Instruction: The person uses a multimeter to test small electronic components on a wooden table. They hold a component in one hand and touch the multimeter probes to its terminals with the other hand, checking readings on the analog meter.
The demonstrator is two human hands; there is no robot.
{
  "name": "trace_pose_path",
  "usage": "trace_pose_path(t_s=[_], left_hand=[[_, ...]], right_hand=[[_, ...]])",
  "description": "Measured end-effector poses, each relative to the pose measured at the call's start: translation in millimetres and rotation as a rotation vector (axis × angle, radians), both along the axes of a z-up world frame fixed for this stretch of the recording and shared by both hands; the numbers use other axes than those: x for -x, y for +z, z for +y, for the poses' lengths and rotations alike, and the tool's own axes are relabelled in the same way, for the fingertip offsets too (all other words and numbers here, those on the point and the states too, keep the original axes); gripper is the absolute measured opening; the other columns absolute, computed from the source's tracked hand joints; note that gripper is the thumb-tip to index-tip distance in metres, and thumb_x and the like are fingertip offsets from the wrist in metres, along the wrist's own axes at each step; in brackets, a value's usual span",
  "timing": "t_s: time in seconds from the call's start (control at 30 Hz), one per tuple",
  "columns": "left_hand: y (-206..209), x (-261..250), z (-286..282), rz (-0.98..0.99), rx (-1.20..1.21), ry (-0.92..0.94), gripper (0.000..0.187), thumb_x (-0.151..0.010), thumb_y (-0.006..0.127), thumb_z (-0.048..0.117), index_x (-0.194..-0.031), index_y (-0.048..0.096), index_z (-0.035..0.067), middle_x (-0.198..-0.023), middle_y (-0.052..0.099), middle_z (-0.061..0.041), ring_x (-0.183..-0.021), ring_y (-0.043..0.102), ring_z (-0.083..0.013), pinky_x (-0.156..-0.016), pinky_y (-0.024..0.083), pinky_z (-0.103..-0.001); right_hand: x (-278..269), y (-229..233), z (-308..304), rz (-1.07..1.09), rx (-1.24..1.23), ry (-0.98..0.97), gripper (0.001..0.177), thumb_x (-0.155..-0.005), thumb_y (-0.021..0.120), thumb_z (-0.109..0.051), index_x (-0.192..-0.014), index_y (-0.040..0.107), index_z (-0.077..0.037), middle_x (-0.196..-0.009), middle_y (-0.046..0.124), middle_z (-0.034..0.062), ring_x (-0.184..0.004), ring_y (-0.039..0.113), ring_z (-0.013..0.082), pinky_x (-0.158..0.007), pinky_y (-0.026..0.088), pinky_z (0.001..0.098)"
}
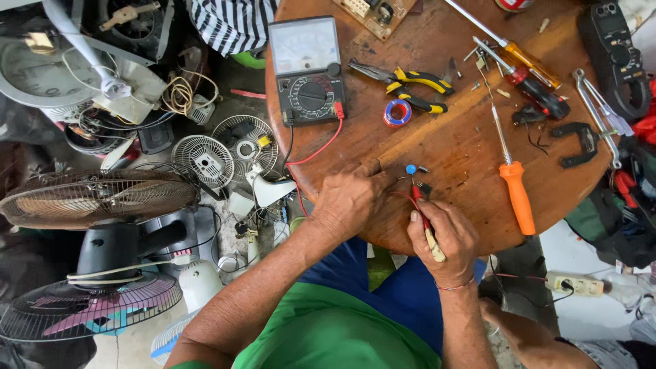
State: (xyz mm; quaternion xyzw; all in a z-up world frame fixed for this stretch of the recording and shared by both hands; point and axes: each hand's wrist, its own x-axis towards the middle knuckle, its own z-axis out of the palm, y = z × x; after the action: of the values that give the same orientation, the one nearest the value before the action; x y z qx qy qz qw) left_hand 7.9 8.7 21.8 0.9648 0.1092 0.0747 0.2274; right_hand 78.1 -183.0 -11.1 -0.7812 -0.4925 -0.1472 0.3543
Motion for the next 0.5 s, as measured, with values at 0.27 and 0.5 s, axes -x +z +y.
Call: trace_pose_path(t_s=[0.27, 0.5], left_hand=[[-6, 2, 0, 0.002, -0.029, 0.021, 0.016, -0.079, 0.058, 0.021, -0.066, 0.066, 0.016, -0.053, 0.062, 0.000, -0.051, 0.068, -0.0223, -0.038, 0.049, -0.035], [-23, 7, -1, -0.027, -0.073, -0.010, 0.018, -0.076, 0.059, 0.023, -0.059, 0.065, 0.023, -0.051, 0.058, 0.004, -0.052, 0.064, -0.0196, -0.042, 0.047, -0.035]], right_hand=[[1, -7, -4, -0.049, 0.037, -0.021, 0.013, -0.095, 0.071, -0.012, -0.105, 0.077, -0.005, -0.092, 0.072, 0.0118, -0.079, 0.071, 0.0300, -0.071, 0.058, 0.0402], [3, -4, -3, -0.047, 0.031, -0.015, 0.013, -0.096, 0.071, -0.010, -0.105, 0.076, -0.002, -0.091, 0.071, 0.0148, -0.077, 0.070, 0.0328, -0.069, 0.058, 0.0420]])
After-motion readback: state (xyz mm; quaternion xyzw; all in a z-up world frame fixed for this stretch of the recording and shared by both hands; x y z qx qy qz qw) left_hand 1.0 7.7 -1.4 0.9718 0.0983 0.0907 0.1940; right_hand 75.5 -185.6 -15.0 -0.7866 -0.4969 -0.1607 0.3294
